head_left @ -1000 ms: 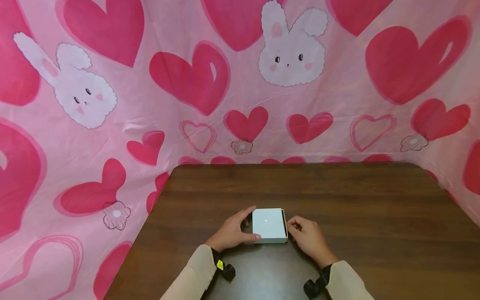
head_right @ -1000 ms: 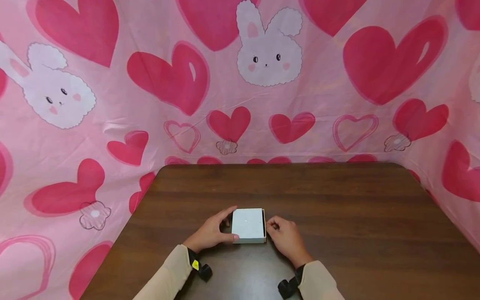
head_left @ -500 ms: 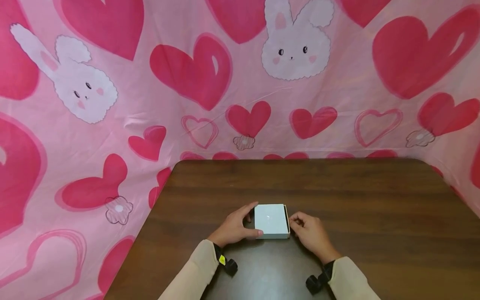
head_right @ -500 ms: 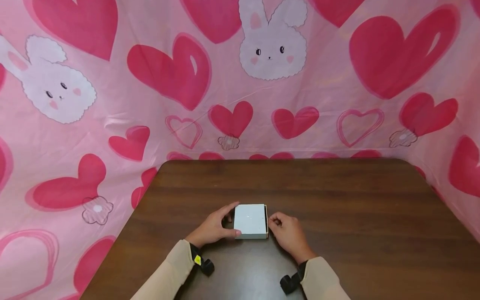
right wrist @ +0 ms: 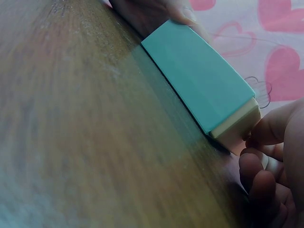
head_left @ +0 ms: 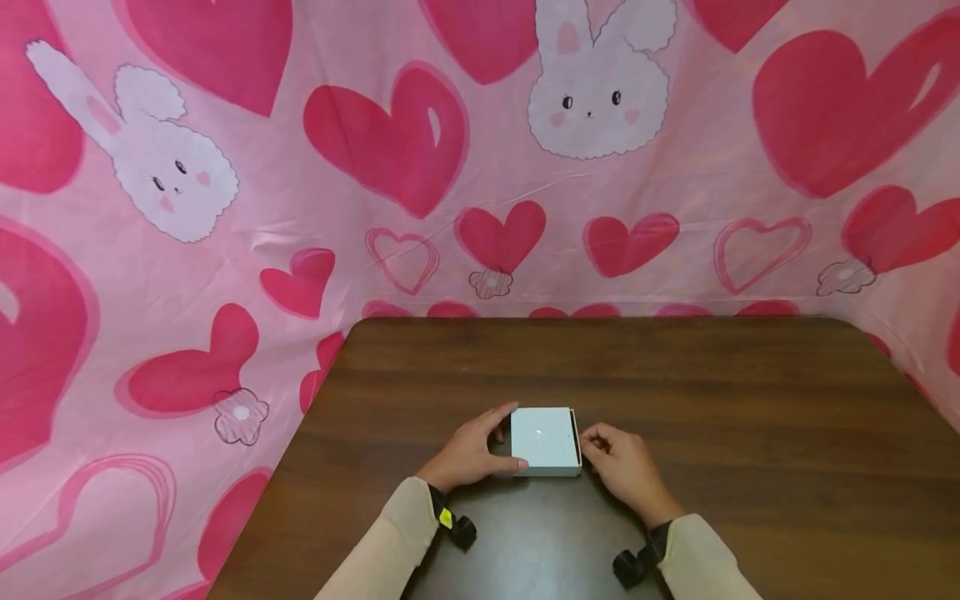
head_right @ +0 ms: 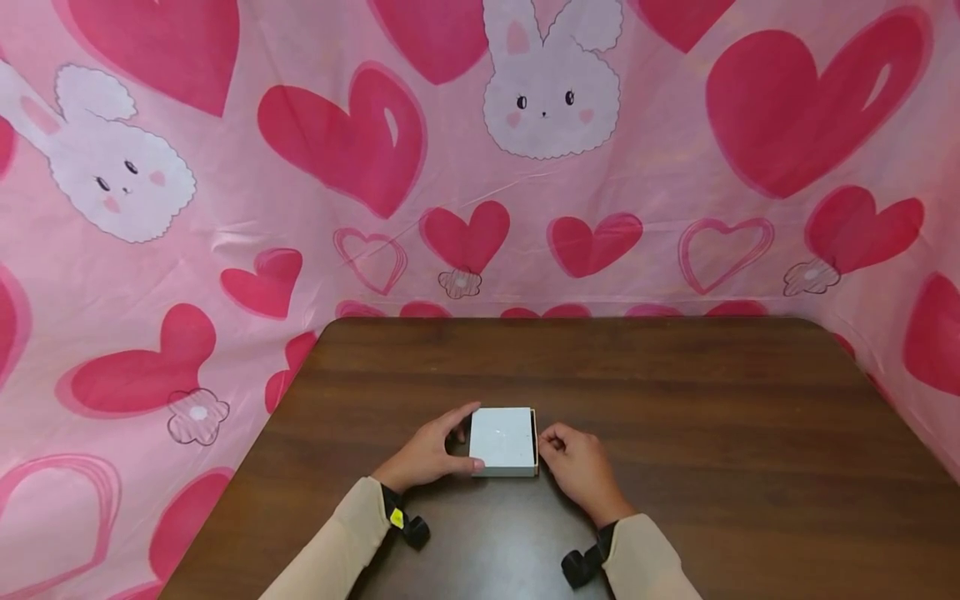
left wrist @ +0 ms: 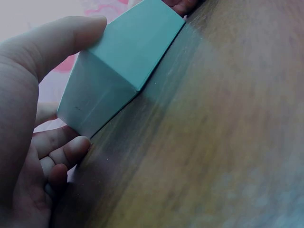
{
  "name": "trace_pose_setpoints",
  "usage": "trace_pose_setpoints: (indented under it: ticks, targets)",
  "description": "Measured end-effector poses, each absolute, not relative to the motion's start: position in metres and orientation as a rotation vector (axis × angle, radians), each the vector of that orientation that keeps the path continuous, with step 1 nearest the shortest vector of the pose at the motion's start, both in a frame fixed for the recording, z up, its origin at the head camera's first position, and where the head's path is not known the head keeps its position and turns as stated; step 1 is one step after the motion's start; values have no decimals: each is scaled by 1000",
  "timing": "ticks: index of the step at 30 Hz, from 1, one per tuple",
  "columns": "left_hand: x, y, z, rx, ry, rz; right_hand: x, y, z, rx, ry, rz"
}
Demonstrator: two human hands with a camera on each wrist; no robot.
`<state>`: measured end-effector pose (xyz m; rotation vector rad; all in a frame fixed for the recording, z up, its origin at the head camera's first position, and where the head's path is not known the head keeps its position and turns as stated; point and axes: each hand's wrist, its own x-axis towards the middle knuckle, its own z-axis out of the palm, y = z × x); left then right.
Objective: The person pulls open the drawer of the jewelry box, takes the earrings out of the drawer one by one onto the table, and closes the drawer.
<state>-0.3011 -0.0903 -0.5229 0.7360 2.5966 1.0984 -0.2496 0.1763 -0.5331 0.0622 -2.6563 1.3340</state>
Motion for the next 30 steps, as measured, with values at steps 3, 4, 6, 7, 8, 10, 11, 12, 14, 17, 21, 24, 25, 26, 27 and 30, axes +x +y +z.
trace_pose_setpoints:
  ticks: [3,4,6,7,8,10,11,12,14,17,21,24,25,26,27,30]
  targets:
    - [-301,-90,-522,737,2595,1100,-250,176,-533,57,-2658,1334]
    - [-301,-90,-522,738,2595,1098,-250,176,-533,59,-2658,1329]
    - [-301,-90,-522,735,2596,1094,-250,176,-533,59,-2655,1325]
    - [-301,-90,-522,735,2596,1093,-250,176,-533,60,-2654,1324]
    - [-301,-90,-522,735,2596,1092,-250,176,-533,62,-2653,1321]
    - [-301,-90,-522,732,2593,1095,-250,176,-533,65,-2652,1320]
    - [-301,-90,-522,733,2592,1096,-250,176,-533,61,-2652,1323]
    - [-300,-90,-522,733,2589,1100,-250,176,-533,59,-2653,1325]
    - [-300,-90,-522,730,2584,1106,-250,176,-533,56,-2654,1331]
    - [-300,-90,-523,729,2577,1115,-250,176,-533,51,-2655,1341]
    - [-300,-91,-523,730,2574,1121,-250,176,-532,52,-2648,1342]
    - [-300,-91,-522,727,2573,1123,-250,176,-532,59,-2642,1338]
    - [-300,-91,-522,726,2573,1124,-250,176,-532,60,-2642,1338]
    - [-299,-90,-522,723,2573,1125,-250,176,-532,60,-2644,1339]
    - [-299,-90,-522,721,2572,1126,-249,176,-532,59,-2645,1340]
    - [-299,-91,-522,720,2576,1120,-249,177,-532,52,-2656,1351]
